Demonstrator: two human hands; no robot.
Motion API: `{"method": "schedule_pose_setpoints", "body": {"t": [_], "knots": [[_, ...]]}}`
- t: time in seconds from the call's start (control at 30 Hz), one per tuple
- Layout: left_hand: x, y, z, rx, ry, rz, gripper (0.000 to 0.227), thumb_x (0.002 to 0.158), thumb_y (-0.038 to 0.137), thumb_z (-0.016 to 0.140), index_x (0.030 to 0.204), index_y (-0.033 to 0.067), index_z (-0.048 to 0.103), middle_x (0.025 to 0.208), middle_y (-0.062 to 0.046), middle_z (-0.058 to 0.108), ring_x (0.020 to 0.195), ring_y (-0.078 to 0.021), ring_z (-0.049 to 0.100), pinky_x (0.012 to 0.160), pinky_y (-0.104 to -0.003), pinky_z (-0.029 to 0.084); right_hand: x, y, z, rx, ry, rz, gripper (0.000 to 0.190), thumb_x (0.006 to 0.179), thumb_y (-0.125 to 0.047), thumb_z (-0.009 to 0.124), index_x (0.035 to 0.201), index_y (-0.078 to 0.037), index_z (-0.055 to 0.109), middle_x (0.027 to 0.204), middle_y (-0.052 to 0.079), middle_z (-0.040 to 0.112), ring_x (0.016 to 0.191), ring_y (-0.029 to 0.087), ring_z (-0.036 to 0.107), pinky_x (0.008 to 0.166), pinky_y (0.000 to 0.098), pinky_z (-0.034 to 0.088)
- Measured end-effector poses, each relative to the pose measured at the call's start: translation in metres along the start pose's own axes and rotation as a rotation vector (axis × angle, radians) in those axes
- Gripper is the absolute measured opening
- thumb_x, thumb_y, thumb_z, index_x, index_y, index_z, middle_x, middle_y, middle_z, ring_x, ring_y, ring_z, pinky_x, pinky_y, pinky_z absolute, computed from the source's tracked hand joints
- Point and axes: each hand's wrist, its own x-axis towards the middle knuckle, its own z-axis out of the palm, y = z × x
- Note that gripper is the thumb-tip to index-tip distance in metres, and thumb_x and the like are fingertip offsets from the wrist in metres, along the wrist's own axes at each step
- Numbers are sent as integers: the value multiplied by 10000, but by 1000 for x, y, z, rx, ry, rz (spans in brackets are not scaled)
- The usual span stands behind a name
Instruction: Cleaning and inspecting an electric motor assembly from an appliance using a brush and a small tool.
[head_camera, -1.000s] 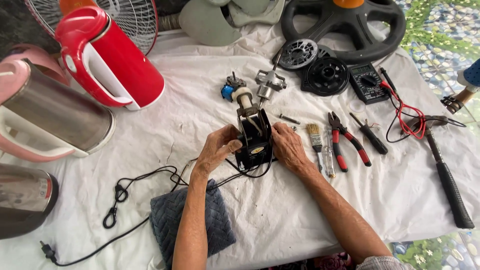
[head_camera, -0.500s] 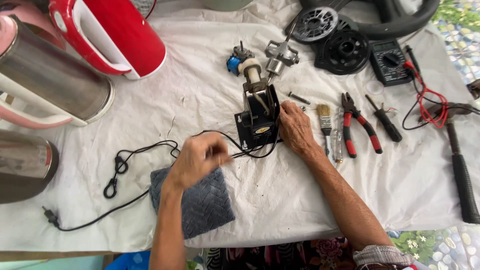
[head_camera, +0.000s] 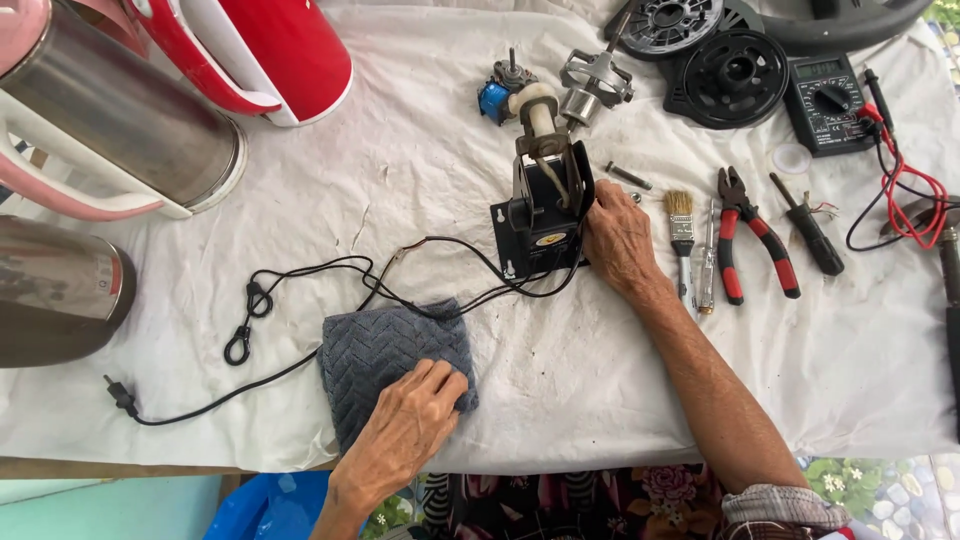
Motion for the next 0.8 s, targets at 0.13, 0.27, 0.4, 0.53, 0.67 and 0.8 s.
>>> {"method": "schedule_pose_setpoints", "body": {"t": [0.13,0.27,0.4,0.53,0.67,0.8], "knots": [[8,-3,-18,-146,-139,2,345,911,360,767,986,142,510,955,-19,523,903,-218,542,700,-416,509,-1,2,5,-8,12,-12,188,960,11,477,1130,-40,541,953,145,535,778,304,529,630,440,464],[55,-20,-69,-393,94,121,319,925,322,693,1099,60,635,1097,-68,684,603,-155,681,662,-317,643,-8,6,16,-27,9,9,192,966,29,465,1134,-30,537,952,140,548,756,277,531,606,413,467],[118,-52,-102,-529,377,111,287,819,306,854,959,100,712,739,-39,681,679,-163,677,590,-270,592,-15,21,34,-80,-1,47,113,870,-107,605,968,-95,549,968,90,512,871,334,583,738,436,525],[170,-74,-73,-780,370,155,515,676,348,949,1050,92,704,786,-53,689,717,-158,684,618,-291,584,-11,10,24,-71,-24,66,138,837,-74,609,966,-89,562,963,96,536,859,335,596,745,439,547],[178,-61,-60,-930,411,179,501,696,289,940,1059,68,675,802,-68,706,721,-155,691,643,-276,575,-8,10,23,-31,-23,94,154,845,-73,612,984,-96,549,966,90,536,864,343,602,733,455,543],[187,-63,-35,-934,532,189,447,772,320,902,1077,87,673,816,-62,719,730,-149,707,669,-263,578,-6,10,20,-13,-18,110,155,849,-70,612,973,-106,526,957,72,518,828,338,582,707,448,530]]}}
